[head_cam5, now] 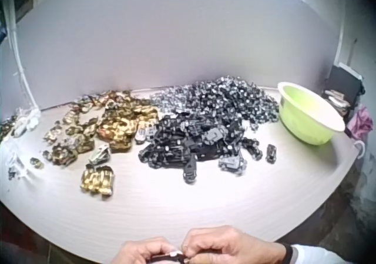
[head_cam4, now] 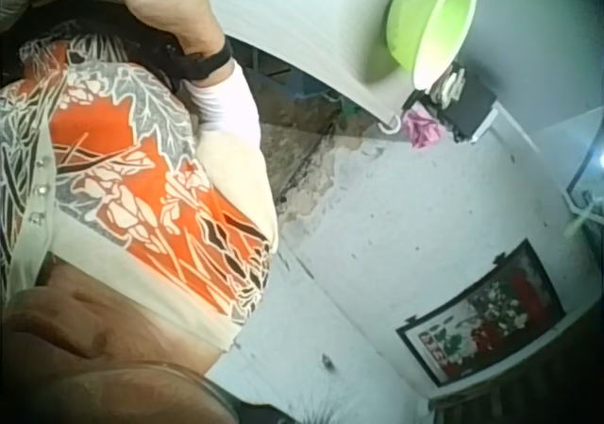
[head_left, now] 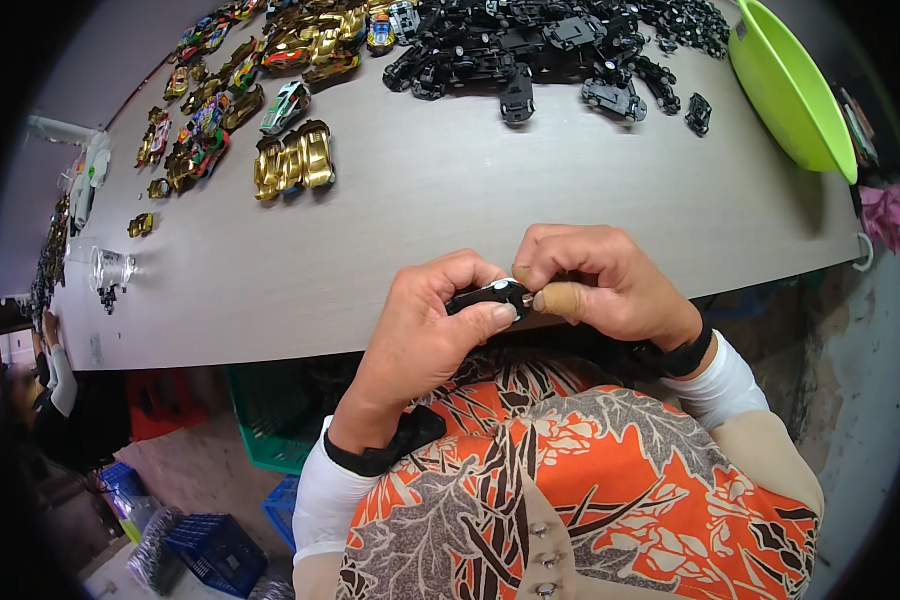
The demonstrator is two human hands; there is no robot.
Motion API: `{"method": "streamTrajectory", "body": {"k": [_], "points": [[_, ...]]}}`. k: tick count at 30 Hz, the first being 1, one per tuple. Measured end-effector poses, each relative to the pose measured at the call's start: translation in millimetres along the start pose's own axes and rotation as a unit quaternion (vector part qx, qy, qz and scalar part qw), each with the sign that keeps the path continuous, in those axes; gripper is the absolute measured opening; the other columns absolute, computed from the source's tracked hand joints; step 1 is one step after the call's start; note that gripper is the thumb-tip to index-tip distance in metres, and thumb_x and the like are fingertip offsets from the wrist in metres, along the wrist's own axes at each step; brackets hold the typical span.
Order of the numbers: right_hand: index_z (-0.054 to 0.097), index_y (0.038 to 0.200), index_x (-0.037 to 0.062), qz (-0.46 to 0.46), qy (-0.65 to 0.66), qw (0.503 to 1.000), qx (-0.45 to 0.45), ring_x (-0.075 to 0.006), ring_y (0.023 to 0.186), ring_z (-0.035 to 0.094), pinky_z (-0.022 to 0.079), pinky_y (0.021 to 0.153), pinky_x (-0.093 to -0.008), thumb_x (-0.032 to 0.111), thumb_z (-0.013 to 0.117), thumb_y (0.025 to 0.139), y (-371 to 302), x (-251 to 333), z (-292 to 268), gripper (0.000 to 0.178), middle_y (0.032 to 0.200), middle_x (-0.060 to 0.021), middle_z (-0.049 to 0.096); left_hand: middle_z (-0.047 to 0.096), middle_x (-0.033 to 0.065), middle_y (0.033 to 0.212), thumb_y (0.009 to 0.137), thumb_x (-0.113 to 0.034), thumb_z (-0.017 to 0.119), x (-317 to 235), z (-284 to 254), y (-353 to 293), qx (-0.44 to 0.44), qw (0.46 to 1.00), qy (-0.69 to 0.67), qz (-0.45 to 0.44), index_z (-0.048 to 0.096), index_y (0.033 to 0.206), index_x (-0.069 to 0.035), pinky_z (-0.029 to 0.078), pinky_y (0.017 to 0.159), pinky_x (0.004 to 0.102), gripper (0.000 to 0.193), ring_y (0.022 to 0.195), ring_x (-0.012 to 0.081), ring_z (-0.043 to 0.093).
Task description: The person assembles small toy cars by hand at a table. They repeatedly pick up a black chassis and a colored body, fit the body onto the chassis, and place the completed car on the table. The process is repeated for multiple cars of different colors.
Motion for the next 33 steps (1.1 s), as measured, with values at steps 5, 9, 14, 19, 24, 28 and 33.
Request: {"method": "streamTrajectory", "body": {"k": [5, 9, 14, 19, 24, 28, 33], "points": [[0.053, 0.076, -0.0015, -0.043, -0.146, 0.987, -0.059, -0.0206, 0.058, 0.050, 0.039, 0.053, -0.0301, -0.006, 0.058, 0.074, 1.6, 2.1, -0.3, 0.008, 0.070, -0.0108, 0.053, 0.052, -0.0045, 0.068, 0.079, -0.005, 0.062, 4.2, -2.2, 1.5, -0.053, 0.997, 0.050, 0.014, 0.059, 0.085, -0.001, 0.034, 0.053, 0.0163, 0.007, 0.060, 0.0011, 0.044], [0.052, 0.077, -0.0015, -0.030, -0.153, 0.983, -0.094, -0.0210, 0.059, 0.051, 0.040, 0.054, -0.0297, -0.008, 0.057, 0.073, -3.6, -3.3, 1.1, 0.009, 0.070, -0.0122, 0.054, 0.053, -0.0047, 0.070, 0.079, -0.004, 0.062, 4.7, -5.4, 2.4, -0.076, 0.991, 0.109, 0.027, 0.060, 0.084, -0.001, 0.034, 0.053, 0.0164, 0.007, 0.061, 0.0009, 0.044], [0.055, 0.087, -0.0018, -0.016, -0.079, 0.990, -0.115, -0.0151, 0.064, 0.053, 0.042, 0.058, -0.0254, -0.006, 0.056, 0.076, -3.6, -4.3, 0.2, 0.012, 0.073, -0.0077, 0.056, 0.053, 0.0003, 0.075, 0.077, -0.002, 0.061, -0.2, -2.9, 2.1, -0.050, 0.995, 0.088, 0.016, 0.059, 0.090, 0.001, 0.039, 0.057, 0.0214, 0.014, 0.064, 0.0063, 0.047], [0.055, 0.094, -0.0010, 0.102, 0.079, 0.988, -0.088, -0.0069, 0.066, 0.051, 0.043, 0.058, -0.0222, -0.002, 0.054, 0.081, -9.3, -24.9, -0.3, 0.013, 0.078, 0.0009, 0.056, 0.054, 0.0031, 0.081, 0.077, 0.000, 0.059, 2.6, -5.6, -4.4, -0.062, 0.991, -0.113, -0.024, 0.051, 0.104, 0.001, 0.041, 0.054, 0.0201, 0.028, 0.062, 0.0070, 0.049], [0.056, 0.092, -0.0005, 0.172, 0.185, 0.964, -0.083, -0.0045, 0.061, 0.049, 0.042, 0.054, -0.0184, -0.005, 0.053, 0.080, -17.3, -36.1, -1.5, 0.014, 0.080, 0.0009, 0.054, 0.057, 0.0038, 0.080, 0.079, -0.001, 0.062, 13.7, -25.8, -4.5, -0.119, 0.966, -0.231, 0.017, 0.049, 0.107, -0.001, 0.042, 0.051, 0.0194, 0.031, 0.059, 0.0066, 0.050], [0.057, 0.085, -0.0022, 0.050, 0.137, 0.981, -0.130, -0.0057, 0.061, 0.050, 0.043, 0.055, -0.0198, -0.007, 0.054, 0.076, -9.8, -13.4, -17.0, 0.011, 0.080, -0.0012, 0.054, 0.059, 0.0081, 0.088, 0.080, -0.005, 0.062, 11.1, -27.8, -5.2, -0.115, 0.967, -0.224, 0.036, 0.053, 0.106, -0.002, 0.049, 0.059, 0.0215, 0.028, 0.071, 0.0111, 0.058], [0.057, 0.075, -0.0023, -0.024, 0.080, 0.993, -0.081, -0.0075, 0.066, 0.052, 0.045, 0.058, -0.0220, -0.010, 0.056, 0.070, -2.2, 8.4, -15.7, 0.009, 0.078, -0.0030, 0.054, 0.058, 0.0087, 0.091, 0.084, -0.010, 0.061, 1.0, -9.1, -8.2, -0.056, 0.967, -0.243, 0.046, 0.052, 0.111, 0.001, 0.055, 0.066, 0.0313, 0.031, 0.077, 0.0162, 0.062]]}}
Point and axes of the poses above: each hand's wrist, its own y-axis towards the middle knuckle, its own z-axis out of the palm, x = y × z, the point moved 10 cm from there along y, towards the middle knuckle
